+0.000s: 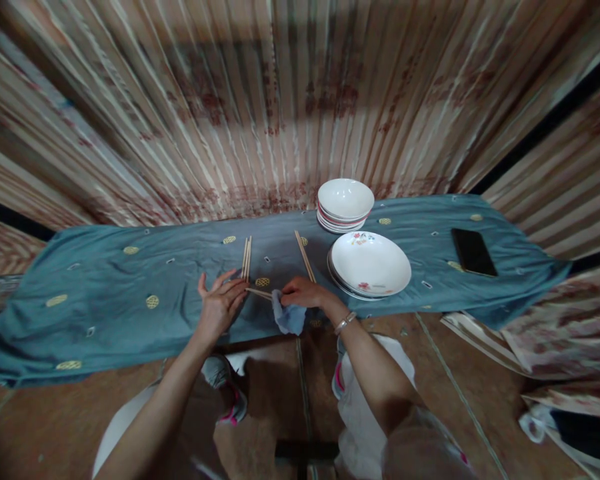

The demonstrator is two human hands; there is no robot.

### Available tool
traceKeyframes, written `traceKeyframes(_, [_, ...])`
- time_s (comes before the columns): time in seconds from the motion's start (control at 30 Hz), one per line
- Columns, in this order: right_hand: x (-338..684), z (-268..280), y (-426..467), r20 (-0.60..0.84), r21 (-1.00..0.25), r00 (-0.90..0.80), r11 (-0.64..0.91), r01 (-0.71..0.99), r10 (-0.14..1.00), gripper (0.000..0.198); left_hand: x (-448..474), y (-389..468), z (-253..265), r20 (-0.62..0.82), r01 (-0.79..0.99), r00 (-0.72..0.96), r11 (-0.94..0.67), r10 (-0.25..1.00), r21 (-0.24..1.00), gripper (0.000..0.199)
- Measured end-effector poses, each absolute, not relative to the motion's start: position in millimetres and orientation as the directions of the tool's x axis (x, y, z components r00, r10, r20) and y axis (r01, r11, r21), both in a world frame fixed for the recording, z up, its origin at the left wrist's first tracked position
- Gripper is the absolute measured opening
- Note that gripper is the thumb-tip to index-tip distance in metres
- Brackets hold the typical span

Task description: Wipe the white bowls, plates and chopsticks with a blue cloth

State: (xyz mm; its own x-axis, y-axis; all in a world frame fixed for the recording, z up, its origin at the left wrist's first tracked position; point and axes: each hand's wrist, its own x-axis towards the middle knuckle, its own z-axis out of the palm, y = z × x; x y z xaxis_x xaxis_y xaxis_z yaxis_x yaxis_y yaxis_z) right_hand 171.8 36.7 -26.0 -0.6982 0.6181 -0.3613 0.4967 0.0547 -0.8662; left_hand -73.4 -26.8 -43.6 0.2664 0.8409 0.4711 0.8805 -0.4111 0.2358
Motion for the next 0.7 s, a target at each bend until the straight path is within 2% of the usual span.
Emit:
traceKeyframes(0.33, [174.0,-25.2,41.7,-0.382,-0.878,-0.705,0.003,0.478,0.598,0.015,-86.4,-27.6,-44.6,0.397,0.882,0.258,-0.382,0.881,0.274,0.027])
traceKeyframes(0.53, [176.7,-26.5,52.7,-0.365,-0.907,-0.706,-0.062,0.416,0.607,0.017,-96.4,-28.2,-43.1,0.430,0.885,0.209,-0.357,0.878,0.299,0.031])
traceKeyframes(0.7, [184.6,-22.7,55.5,-0.329,-0.941,-0.615,-0.192,0.280,0.716,0.019,-118.3,-27.5,-36.6,0.453,0.908,0.047,-0.228,0.890,0.353,0.033])
